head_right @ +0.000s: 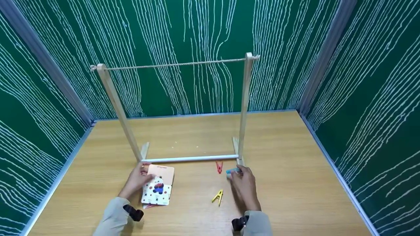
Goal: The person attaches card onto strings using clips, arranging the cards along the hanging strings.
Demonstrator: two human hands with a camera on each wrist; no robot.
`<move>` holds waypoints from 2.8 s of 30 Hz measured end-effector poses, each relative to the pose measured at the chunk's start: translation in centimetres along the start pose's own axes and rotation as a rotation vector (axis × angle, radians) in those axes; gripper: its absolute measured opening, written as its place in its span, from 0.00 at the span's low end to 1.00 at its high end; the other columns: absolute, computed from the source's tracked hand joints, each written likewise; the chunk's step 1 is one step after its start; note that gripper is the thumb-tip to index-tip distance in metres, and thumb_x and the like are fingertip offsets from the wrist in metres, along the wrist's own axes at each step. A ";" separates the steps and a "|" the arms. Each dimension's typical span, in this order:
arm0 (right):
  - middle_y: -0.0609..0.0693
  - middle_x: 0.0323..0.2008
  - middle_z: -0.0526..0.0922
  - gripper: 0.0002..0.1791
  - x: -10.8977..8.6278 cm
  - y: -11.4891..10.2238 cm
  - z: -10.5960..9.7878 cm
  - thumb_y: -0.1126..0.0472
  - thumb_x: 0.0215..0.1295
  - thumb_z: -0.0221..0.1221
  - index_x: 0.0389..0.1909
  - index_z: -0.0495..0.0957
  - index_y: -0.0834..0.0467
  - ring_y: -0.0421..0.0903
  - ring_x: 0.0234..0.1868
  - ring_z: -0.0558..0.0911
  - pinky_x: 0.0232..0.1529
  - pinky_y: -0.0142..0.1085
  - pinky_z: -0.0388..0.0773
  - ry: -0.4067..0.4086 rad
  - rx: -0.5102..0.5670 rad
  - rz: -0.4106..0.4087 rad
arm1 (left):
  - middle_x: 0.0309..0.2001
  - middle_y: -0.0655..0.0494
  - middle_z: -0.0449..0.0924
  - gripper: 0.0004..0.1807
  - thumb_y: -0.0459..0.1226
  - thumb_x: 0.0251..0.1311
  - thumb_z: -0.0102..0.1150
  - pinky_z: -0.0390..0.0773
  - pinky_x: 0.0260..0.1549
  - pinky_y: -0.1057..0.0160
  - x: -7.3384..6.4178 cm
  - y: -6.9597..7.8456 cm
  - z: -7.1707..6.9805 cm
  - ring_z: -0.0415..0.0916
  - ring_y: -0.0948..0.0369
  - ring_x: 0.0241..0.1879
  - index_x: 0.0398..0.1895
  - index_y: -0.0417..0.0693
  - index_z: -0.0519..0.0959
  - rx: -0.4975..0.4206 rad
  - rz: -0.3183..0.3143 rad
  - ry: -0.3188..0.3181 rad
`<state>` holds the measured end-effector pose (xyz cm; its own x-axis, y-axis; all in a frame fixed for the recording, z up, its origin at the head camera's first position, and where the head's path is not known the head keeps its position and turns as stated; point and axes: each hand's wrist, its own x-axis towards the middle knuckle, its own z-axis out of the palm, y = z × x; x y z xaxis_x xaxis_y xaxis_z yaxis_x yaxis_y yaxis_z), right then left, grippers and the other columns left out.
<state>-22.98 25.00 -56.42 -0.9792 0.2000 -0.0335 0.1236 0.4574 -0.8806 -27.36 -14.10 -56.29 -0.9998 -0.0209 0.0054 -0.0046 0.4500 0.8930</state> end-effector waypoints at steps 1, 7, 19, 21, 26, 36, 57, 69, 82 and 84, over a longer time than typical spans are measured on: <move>0.63 0.55 0.73 0.26 0.1 -0.2 -0.1 0.56 0.71 0.52 0.65 0.65 0.66 0.57 0.56 0.75 0.53 0.44 0.76 -0.002 0.017 0.011 | 0.29 0.51 0.73 0.24 0.25 0.53 0.63 0.71 0.27 0.68 0.0 0.2 0.1 0.70 0.62 0.27 0.54 0.35 0.70 -0.023 -0.003 -0.003; 0.59 0.49 0.73 0.25 0.7 -1.9 -0.5 0.60 0.66 0.58 0.61 0.70 0.66 0.44 0.47 0.80 0.36 0.25 0.75 0.127 0.103 0.031 | 0.30 0.53 0.76 0.19 0.27 0.60 0.57 0.69 0.25 0.70 0.4 1.4 0.5 0.70 0.64 0.25 0.56 0.38 0.72 -0.143 -0.059 -0.021; 0.59 0.55 0.77 0.24 1.6 -4.9 -1.5 0.56 0.65 0.60 0.59 0.73 0.62 0.45 0.50 0.78 0.41 0.16 0.71 0.173 0.108 -0.061 | 0.45 0.42 0.79 0.20 0.31 0.62 0.58 0.79 0.35 0.66 1.1 5.1 1.3 0.77 0.58 0.40 0.56 0.32 0.73 -0.265 -0.076 0.002; 0.60 0.54 0.78 0.24 1.7 -5.4 -1.7 0.56 0.66 0.60 0.60 0.73 0.61 0.46 0.51 0.79 0.42 0.16 0.72 0.174 0.110 -0.087 | 0.45 0.40 0.80 0.19 0.31 0.62 0.58 0.80 0.39 0.66 1.3 5.7 1.6 0.78 0.58 0.42 0.55 0.30 0.74 -0.251 -0.048 0.023; 0.60 0.53 0.79 0.26 1.9 -6.7 -2.4 0.55 0.64 0.61 0.61 0.72 0.61 0.31 0.44 0.77 0.41 0.17 0.74 0.171 0.127 -0.140 | 0.44 0.39 0.82 0.18 0.30 0.61 0.60 0.82 0.36 0.65 2.1 7.7 2.5 0.79 0.62 0.36 0.53 0.30 0.75 -0.294 -0.030 0.045; 0.57 0.54 0.78 0.24 2.3 -9.8 -4.1 0.56 0.66 0.59 0.62 0.72 0.59 0.40 0.53 0.77 0.47 0.16 0.71 0.150 0.147 -0.221 | 0.44 0.42 0.84 0.15 0.33 0.60 0.61 0.82 0.41 0.65 2.8 11.2 4.0 0.82 0.57 0.41 0.49 0.35 0.78 -0.293 0.048 0.056; 0.54 0.49 0.78 0.22 3.8 -15.0 -6.5 0.63 0.64 0.62 0.57 0.75 0.65 0.29 0.46 0.79 0.51 0.20 0.74 0.176 0.272 -0.466 | 0.48 0.47 0.83 0.14 0.38 0.62 0.61 0.80 0.48 0.63 4.4 17.6 4.6 0.81 0.56 0.49 0.49 0.41 0.81 -0.289 0.133 0.031; 0.54 0.50 0.77 0.19 4.1 -17.8 -8.1 0.68 0.66 0.57 0.57 0.74 0.68 0.30 0.48 0.79 0.51 0.21 0.74 0.200 0.271 -0.576 | 0.47 0.50 0.83 0.13 0.38 0.64 0.59 0.80 0.48 0.66 5.2 20.8 4.6 0.81 0.59 0.48 0.49 0.45 0.80 -0.284 0.229 0.020; 0.52 0.46 0.77 0.18 4.5 -21.9 -10.3 0.66 0.67 0.56 0.56 0.76 0.65 0.29 0.42 0.79 0.43 0.18 0.75 0.269 0.150 -0.667 | 0.46 0.53 0.84 0.11 0.38 0.64 0.58 0.79 0.48 0.69 6.0 25.2 4.7 0.80 0.63 0.46 0.48 0.47 0.80 -0.235 0.381 0.046; 0.52 0.46 0.78 0.18 4.5 -22.5 -10.5 0.65 0.67 0.56 0.56 0.76 0.65 0.29 0.42 0.80 0.43 0.19 0.75 0.279 0.139 -0.674 | 0.46 0.53 0.84 0.11 0.38 0.64 0.58 0.79 0.47 0.70 6.1 25.9 4.6 0.80 0.63 0.45 0.48 0.46 0.80 -0.235 0.404 0.059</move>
<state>-28.52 24.70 -31.81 -0.7557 0.1357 0.6407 -0.5298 0.4485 -0.7199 -33.69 1.52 -35.22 -0.9176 0.0609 0.3929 0.3963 0.2179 0.8919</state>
